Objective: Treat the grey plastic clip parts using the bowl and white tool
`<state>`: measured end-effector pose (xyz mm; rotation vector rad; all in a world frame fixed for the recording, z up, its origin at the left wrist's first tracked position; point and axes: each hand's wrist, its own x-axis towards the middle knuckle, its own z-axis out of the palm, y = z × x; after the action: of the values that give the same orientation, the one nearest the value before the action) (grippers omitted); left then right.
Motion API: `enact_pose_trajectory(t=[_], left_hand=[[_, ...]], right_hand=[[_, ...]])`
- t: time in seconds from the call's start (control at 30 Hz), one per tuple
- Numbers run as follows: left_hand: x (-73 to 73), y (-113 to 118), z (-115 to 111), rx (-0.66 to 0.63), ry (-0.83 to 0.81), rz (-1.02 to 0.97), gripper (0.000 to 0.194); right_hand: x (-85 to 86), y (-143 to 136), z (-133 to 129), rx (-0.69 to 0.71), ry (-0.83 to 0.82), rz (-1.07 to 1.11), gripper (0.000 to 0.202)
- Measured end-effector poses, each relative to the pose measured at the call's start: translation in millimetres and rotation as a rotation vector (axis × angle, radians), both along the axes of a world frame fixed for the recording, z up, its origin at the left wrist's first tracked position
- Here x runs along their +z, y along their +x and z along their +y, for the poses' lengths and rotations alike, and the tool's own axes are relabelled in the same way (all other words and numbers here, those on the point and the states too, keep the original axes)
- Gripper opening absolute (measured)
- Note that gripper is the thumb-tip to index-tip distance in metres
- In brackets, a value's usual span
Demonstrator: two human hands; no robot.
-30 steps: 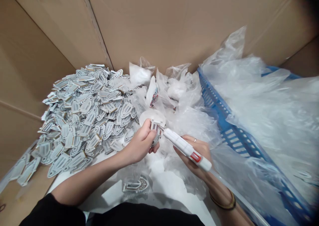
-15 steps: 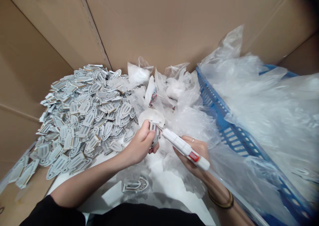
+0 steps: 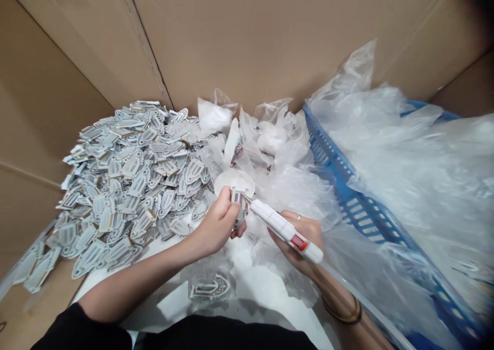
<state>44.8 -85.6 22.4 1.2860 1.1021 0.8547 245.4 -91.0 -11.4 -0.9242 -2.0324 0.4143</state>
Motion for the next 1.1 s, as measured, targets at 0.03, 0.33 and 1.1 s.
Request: enact_pose_trajectory(t=[0.03, 0.33, 1.1], left_hand=[[-0.3, 0.1, 0.0, 0.003, 0.002, 0.000, 0.007], [-1.3, -0.1, 1.2, 0.006, 0.008, -0.010, 0.009], [8.2, -1.5, 6.1, -0.012, -0.028, -0.066, 0.004]], right_hand=[[0.1, -0.1, 0.0, -0.003, -0.003, 0.000, 0.032], [-1.0, 0.0, -0.3, -0.011, -0.004, -0.001, 0.032], [1.7, -1.9, -0.1, -0.118, 0.011, 0.091, 0.026]])
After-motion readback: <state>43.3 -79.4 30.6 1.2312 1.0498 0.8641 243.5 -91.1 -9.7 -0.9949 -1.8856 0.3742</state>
